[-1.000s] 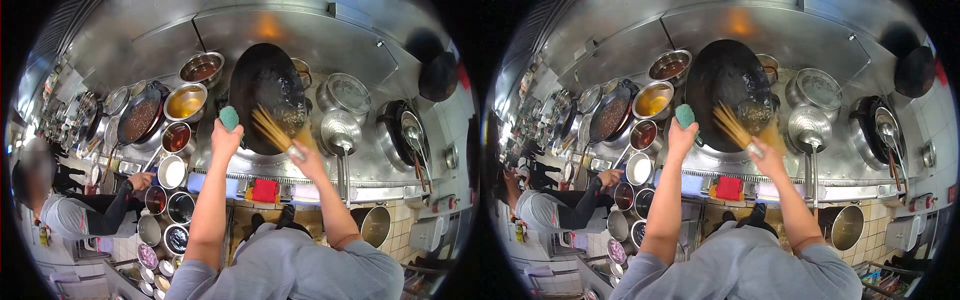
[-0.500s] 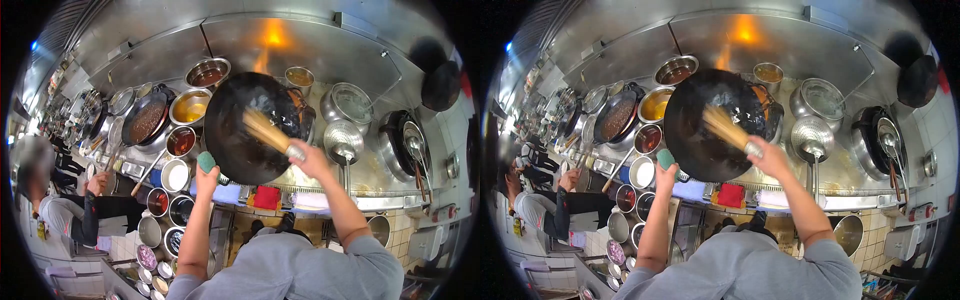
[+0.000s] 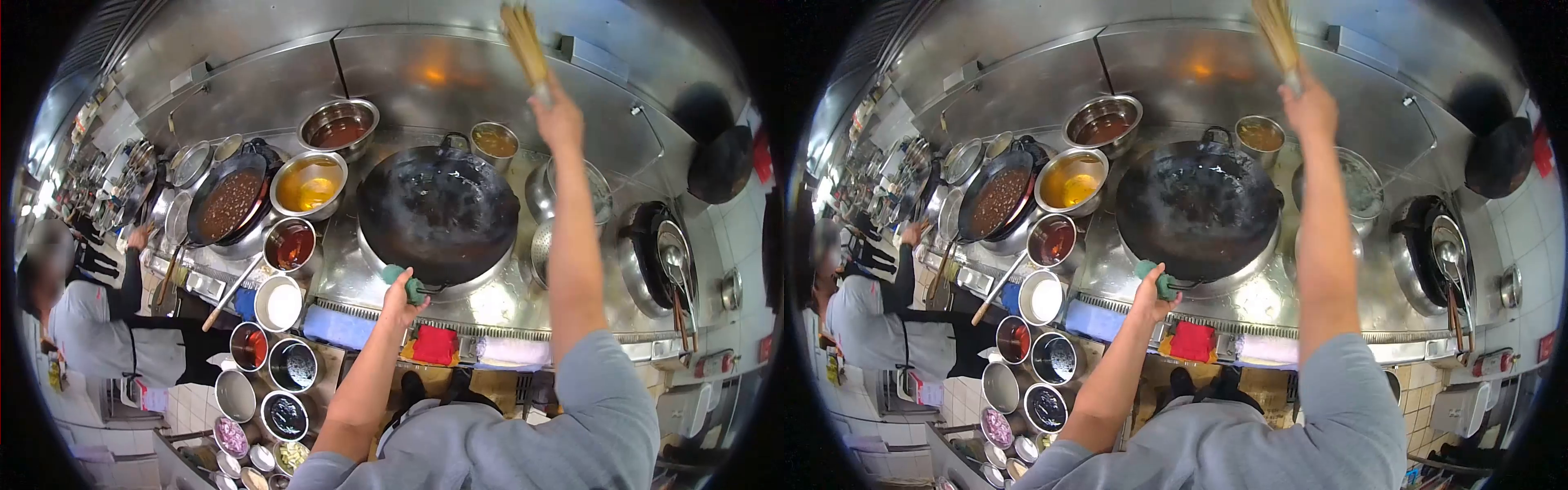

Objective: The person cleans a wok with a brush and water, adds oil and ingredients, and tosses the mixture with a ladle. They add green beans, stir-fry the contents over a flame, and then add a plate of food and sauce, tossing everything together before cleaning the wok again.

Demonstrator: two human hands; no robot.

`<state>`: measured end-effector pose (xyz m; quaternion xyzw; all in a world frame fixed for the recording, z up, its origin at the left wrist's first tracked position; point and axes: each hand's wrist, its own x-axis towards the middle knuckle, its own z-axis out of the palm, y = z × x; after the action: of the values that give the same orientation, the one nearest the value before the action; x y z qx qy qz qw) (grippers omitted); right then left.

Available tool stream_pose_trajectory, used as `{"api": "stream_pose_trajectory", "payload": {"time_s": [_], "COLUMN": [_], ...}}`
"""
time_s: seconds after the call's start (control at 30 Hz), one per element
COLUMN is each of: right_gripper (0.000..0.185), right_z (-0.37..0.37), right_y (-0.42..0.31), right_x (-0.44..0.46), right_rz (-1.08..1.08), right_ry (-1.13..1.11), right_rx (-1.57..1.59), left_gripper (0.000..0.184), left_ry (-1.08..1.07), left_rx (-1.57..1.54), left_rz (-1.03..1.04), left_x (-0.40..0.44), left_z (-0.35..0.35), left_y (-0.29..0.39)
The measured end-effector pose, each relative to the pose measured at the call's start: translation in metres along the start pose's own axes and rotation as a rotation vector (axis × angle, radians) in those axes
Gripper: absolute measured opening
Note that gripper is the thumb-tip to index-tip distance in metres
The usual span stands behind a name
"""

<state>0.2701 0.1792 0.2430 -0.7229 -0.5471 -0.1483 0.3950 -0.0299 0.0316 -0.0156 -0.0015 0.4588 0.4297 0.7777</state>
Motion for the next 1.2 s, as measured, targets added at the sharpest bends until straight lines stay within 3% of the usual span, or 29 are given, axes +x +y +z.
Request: {"api": "stream_pose_trajectory", "payload": {"time_s": [0.07, 0.1, 0.13, 0.17, 0.27, 0.33, 0.37, 0.43, 0.47, 0.5, 0.57, 0.67, 0.73, 0.8, 0.87, 0.9, 0.93, 0.97, 1.03, 1.07, 1.1, 1.2], "right_gripper": [0.047, 0.041, 0.041, 0.043, 0.049, 0.054, 0.053, 0.038, 0.029, 0.029, 0.030, 0.026, 0.044, 0.050, 0.054, 0.051, 0.038, 0.031, 0.029, 0.031, 0.031, 0.055], "right_z": [0.068, 0.156, 0.184, 0.188, 0.125, 0.092, 0.107, 0.095, 0.089, 0.093, 0.107, 0.128, 0.116, 0.095, 0.111, 0.109, 0.119, 0.099, 0.114, 0.133, 0.130, 0.069], "right_y": [-0.007, 0.025, 0.018, -0.006, -0.048, 0.010, 0.052, 0.096, 0.089, 0.079, 0.051, -0.020, -0.042, -0.006, 0.069, 0.090, 0.114, 0.081, 0.057, 0.050, 0.025, -0.028], "right_x": [-0.044, -0.078, -0.131, -0.189, -0.273, -0.243, -0.208, -0.123, -0.097, -0.093, -0.103, -0.203, -0.252, -0.234, -0.168, -0.125, -0.097, -0.095, -0.109, -0.140, -0.172, -0.235], "right_rz": [0.073, 0.060, 0.049, 0.052, -0.150, -0.377, -0.549, -0.163, 0.016, 0.004, 0.299, -0.133, -0.181, -0.336, -0.494, -0.411, -0.033, 0.164, 0.305, 0.204, -0.041, -0.259], "right_ry": [-0.194, -0.240, -0.611, -0.796, -0.976, -1.106, -1.094, -0.953, -0.643, -0.640, -0.339, -0.939, -1.073, -1.161, -1.206, -1.075, -0.863, -0.467, -0.416, -0.562, -0.882, -1.234], "right_rx": [0.107, 0.053, -0.153, -0.141, 0.198, 0.355, 0.115, -0.408, -0.380, -0.375, -0.117, -0.326, 0.063, 0.281, 0.067, -0.187, -0.410, -0.133, -0.207, -0.207, -0.379, -0.034], "left_gripper": [0.022, 0.021, 0.021, 0.020, 0.018, 0.016, 0.019, 0.021, 0.019, 0.018, 0.019, 0.020, 0.022, 0.022, 0.022, 0.022, 0.024, 0.025, 0.025, 0.025, 0.025, 0.019], "left_ry": [0.019, 0.032, 0.035, 0.071, 0.063, 0.061, 0.029, 0.003, 0.008, 0.011, 0.059, 0.051, 0.037, 0.032, 0.024, 0.023, 0.021, -0.007, -0.005, -0.007, -0.012, 0.054], "left_rx": [0.038, 0.084, 0.076, 0.103, 0.106, 0.117, 0.121, 0.111, 0.125, 0.137, 0.125, 0.144, 0.139, 0.137, 0.139, 0.129, 0.116, 0.110, 0.101, 0.100, 0.109, 0.093], "left_rz": [0.020, 0.035, 0.033, 0.054, 0.079, 0.069, 0.054, 0.034, 0.017, 0.006, 0.025, 0.027, 0.071, 0.064, 0.051, 0.045, 0.034, 0.036, 0.056, 0.068, 0.053, 0.082], "left_x": [0.006, 0.009, 0.011, 0.012, 0.018, 0.015, 0.021, 0.022, 0.020, 0.019, 0.015, 0.022, 0.018, 0.021, 0.021, 0.023, 0.025, 0.028, 0.029, 0.032, 0.029, 0.024], "left_z": [-0.002, -0.001, 0.000, 0.000, 0.003, -0.003, -0.004, -0.007, -0.005, -0.002, 0.005, 0.005, 0.005, 0.004, 0.001, 0.000, -0.001, -0.002, -0.001, -0.002, 0.001, 0.005], "left_y": [0.002, 0.001, -0.002, -0.004, 0.002, -0.004, -0.003, -0.008, -0.008, -0.006, -0.011, -0.014, -0.014, -0.012, -0.016, -0.014, -0.014, -0.016, -0.022, -0.023, -0.024, -0.019]}}
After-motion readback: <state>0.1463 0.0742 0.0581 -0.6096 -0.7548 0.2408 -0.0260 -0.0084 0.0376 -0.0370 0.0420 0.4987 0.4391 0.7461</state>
